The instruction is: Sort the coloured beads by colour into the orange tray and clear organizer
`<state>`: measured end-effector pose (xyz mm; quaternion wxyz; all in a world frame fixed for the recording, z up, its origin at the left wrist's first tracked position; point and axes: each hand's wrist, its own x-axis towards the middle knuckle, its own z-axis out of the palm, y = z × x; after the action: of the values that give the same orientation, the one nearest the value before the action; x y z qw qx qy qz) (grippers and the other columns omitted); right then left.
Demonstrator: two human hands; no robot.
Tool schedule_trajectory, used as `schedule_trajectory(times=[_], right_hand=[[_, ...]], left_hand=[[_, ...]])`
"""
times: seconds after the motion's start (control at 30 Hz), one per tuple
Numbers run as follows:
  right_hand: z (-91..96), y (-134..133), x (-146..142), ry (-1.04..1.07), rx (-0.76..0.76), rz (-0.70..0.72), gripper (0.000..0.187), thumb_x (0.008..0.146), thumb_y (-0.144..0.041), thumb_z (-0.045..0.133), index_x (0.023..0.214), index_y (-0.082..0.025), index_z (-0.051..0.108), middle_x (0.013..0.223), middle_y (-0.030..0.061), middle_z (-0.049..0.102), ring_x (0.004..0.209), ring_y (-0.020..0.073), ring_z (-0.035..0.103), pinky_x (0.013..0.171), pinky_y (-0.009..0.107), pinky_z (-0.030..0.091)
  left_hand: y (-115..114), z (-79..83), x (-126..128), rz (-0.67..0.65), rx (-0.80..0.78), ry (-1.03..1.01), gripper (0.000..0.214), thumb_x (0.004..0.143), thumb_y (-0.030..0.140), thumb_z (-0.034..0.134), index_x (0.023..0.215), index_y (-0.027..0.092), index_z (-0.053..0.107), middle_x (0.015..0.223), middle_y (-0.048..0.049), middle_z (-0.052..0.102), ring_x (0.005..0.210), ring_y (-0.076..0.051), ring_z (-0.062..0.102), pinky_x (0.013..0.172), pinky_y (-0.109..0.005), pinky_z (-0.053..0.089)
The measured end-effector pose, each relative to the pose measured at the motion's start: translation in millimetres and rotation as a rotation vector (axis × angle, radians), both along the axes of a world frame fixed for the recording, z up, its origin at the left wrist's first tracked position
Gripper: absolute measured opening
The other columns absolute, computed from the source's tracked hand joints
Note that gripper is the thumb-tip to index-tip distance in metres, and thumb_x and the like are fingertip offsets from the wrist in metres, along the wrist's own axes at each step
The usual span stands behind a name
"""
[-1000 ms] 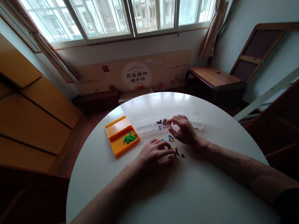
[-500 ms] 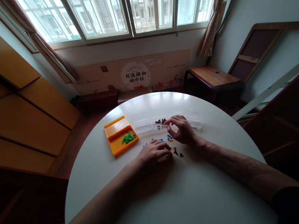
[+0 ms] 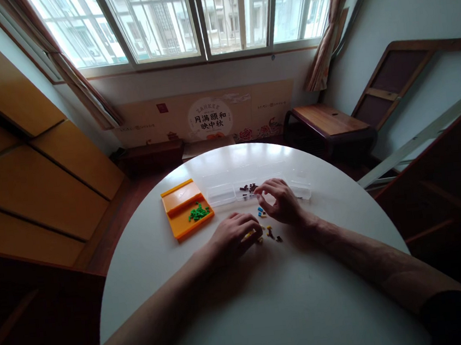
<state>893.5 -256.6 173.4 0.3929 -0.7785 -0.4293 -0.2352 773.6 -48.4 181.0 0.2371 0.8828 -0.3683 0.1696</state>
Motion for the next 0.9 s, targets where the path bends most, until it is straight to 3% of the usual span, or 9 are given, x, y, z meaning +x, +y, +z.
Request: schedule_trajectory(times=[0.2, 0.37, 0.73, 0.9], right_hand=[[0.6, -1.5, -0.9, 0.005, 0.001, 0.023, 0.013, 0.095, -0.013, 0.067, 0.098, -0.025, 0.071, 0.095, 0.0021, 0.076, 0.091, 0.0242, 0.068, 0.097, 0.043, 0.049], [-0.1, -0.3, -0.7, -0.004, 0.005, 0.046, 0.012, 0.095, -0.013, 0.067, 0.096, -0.025, 0.071, 0.091, 0.0018, 0.075, 0.088, 0.0237, 0.067, 0.095, 0.042, 0.049], [0.1, -2.2, -0.5, -0.014, 0.026, 0.079, 0.014, 0.095, -0.012, 0.067, 0.097, -0.025, 0.071, 0.092, 0.0013, 0.076, 0.088, 0.0231, 0.068, 0.095, 0.043, 0.050], [4.7, -3.4, -3.8, -0.004, 0.033, 0.183, 0.012, 0.099, -0.014, 0.065, 0.099, -0.026, 0.070, 0.094, 0.0021, 0.076, 0.088, 0.0223, 0.070, 0.095, 0.042, 0.053]], left_hand=[[0.9, -3.8, 1.5, 0.085, -0.104, 0.001, 0.009, 0.104, 0.021, 0.063, 0.098, 0.021, 0.070, 0.085, 0.0001, 0.076, 0.070, -0.013, 0.066, 0.086, -0.031, 0.050], [2.0, -2.5, 0.9, 0.097, -0.150, 0.013, 0.008, 0.099, 0.020, 0.069, 0.095, 0.022, 0.075, 0.077, 0.0024, 0.075, 0.065, -0.011, 0.066, 0.083, -0.029, 0.051], [2.4, -5.1, 2.8, 0.162, -0.279, 0.065, 0.009, 0.102, 0.026, 0.074, 0.097, 0.022, 0.080, 0.085, -0.0009, 0.083, 0.072, -0.014, 0.074, 0.081, -0.028, 0.056], [3.6, -1.7, 3.1, 0.189, -0.394, 0.140, 0.011, 0.104, 0.029, 0.072, 0.104, 0.021, 0.080, 0.095, -0.0042, 0.084, 0.082, -0.016, 0.077, 0.079, -0.027, 0.059]])
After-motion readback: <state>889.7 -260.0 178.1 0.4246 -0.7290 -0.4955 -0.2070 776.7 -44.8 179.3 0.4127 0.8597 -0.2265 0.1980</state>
